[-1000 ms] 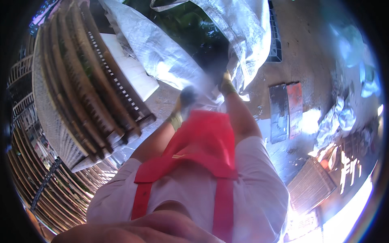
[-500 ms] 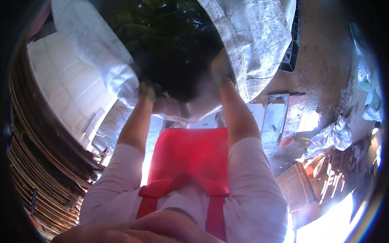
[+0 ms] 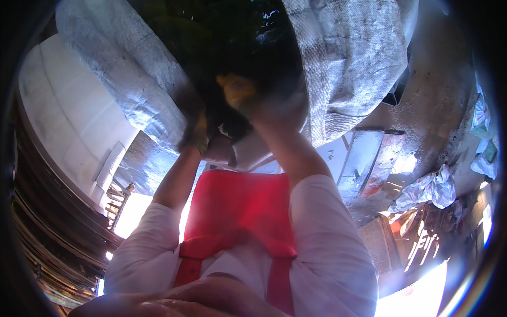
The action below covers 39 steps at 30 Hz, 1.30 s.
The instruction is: The person moves woven trays of green leaves from a rack to a workspace, transfers more leaves from a large white bag onto the trays by hand, and arranges the leaves into organized stacks.
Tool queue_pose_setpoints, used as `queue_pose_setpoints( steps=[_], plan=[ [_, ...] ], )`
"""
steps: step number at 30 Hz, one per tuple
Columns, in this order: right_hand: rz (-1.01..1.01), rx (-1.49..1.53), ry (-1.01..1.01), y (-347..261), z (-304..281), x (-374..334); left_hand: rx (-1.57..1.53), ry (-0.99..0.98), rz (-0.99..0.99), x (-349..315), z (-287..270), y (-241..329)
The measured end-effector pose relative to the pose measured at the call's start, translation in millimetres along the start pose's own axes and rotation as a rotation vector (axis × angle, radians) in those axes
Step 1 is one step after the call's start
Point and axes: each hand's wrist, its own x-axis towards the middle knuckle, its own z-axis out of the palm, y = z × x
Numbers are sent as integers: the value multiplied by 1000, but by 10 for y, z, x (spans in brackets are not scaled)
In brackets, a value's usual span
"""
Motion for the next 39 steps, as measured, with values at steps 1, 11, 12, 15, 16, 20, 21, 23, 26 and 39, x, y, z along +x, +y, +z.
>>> queue_pose_setpoints(
  steps=[1,11,12,15,16,20,21,23,26,39],
  plan=[
    [-44,62,-60,-92,-9,-33,-7,-3,-11,-58,14,-36],
    [-146,-1000,207,785,602,-295,-46,-54,-26,164,200,-362],
    [-148,-553,5,839,546,-415,-41,-81,-24,257,246,-391],
    [-270,-733,-84,999,908,-622,-60,-129,-32,325,350,-462],
    [-368,-983,-5,1010,927,-639,-62,-131,-34,286,396,-494],
    [-571,-1025,226,839,730,-529,-79,-158,-46,253,586,-575],
    [-459,-470,78,812,863,-481,-74,-170,-36,271,645,-573],
    [-303,97,-114,837,910,-531,-70,-193,-32,239,707,-578],
    [-325,55,-254,756,346,-740,-93,-193,-31,159,704,-595],
    [-240,-63,-326,782,383,-577,-120,-251,-12,197,1086,-604]
  ],
)
